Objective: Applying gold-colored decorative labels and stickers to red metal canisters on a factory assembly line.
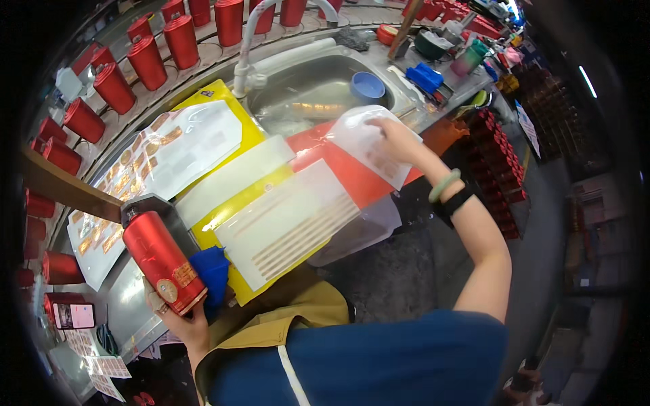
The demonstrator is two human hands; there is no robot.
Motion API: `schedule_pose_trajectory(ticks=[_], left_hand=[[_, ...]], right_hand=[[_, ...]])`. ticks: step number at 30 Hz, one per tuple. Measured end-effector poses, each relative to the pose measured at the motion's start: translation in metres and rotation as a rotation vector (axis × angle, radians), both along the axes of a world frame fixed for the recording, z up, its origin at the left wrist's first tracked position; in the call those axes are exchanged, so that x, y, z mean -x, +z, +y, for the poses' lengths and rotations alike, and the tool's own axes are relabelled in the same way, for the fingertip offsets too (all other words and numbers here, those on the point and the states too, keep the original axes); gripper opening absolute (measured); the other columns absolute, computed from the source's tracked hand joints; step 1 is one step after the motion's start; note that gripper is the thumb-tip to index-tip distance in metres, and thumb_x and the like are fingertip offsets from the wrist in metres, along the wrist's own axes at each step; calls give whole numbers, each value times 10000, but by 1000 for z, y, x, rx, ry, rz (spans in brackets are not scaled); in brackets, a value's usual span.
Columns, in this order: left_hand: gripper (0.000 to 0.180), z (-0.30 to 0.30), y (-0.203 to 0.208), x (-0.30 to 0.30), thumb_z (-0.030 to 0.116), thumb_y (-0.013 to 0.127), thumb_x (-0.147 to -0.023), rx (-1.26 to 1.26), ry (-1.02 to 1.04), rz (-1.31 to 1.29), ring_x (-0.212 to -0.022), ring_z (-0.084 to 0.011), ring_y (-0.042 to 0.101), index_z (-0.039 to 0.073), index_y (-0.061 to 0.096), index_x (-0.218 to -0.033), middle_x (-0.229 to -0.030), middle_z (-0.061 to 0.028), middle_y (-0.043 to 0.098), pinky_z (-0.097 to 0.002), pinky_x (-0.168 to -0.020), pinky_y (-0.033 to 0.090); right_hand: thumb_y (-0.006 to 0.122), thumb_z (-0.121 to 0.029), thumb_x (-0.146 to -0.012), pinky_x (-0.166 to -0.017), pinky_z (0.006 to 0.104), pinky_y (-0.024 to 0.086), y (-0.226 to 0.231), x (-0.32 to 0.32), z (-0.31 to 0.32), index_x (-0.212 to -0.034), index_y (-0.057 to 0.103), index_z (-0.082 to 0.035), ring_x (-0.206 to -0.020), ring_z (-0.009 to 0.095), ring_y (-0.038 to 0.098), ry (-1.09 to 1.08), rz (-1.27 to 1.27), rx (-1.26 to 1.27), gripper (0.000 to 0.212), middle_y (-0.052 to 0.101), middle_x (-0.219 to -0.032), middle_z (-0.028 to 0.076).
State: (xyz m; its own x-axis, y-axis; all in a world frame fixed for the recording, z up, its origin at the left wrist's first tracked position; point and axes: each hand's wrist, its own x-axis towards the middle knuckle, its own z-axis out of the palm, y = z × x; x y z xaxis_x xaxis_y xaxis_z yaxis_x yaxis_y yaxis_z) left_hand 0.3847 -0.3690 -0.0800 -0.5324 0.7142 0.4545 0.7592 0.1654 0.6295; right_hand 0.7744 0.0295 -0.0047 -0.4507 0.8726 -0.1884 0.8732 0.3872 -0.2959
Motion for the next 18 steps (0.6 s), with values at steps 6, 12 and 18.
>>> schedule_pose_trajectory(ticks=[6, 12, 18], left_hand=[[1010, -1, 2, -1, 127, 892, -747, -8, -1, 14, -1422, -429, 384, -27, 322, -1566, -1534, -243, 400, -487, -1194, 288], [983, 0, 1, -2, 127, 885, -755, -25, -14, 2, -1431, -441, 375, -35, 338, -1556, -1540, -257, 394, -491, -1195, 284], [966, -2, 0, -2, 151, 877, -776, -1, -14, 19, -1421, -456, 375, -39, 334, -1552, -1532, -266, 401, -509, -1190, 279]], right_hand=[[551, 62, -852, -1236, 473, 309, -56, -49, -60, -1539, 451, -87, -1510, 403, 338, 323, -236, -360, 711, 424, -1600, 177], [535, 63, -852, -1201, 481, 351, -60, -23, -66, -1562, 423, -100, -1498, 408, 358, 271, -100, -295, 738, 395, -1622, 177], [580, -92, -917, -1076, 483, 453, -46, -26, -42, -1389, 580, -111, -1337, 348, 549, 251, -151, -480, 473, 573, -1477, 95]])
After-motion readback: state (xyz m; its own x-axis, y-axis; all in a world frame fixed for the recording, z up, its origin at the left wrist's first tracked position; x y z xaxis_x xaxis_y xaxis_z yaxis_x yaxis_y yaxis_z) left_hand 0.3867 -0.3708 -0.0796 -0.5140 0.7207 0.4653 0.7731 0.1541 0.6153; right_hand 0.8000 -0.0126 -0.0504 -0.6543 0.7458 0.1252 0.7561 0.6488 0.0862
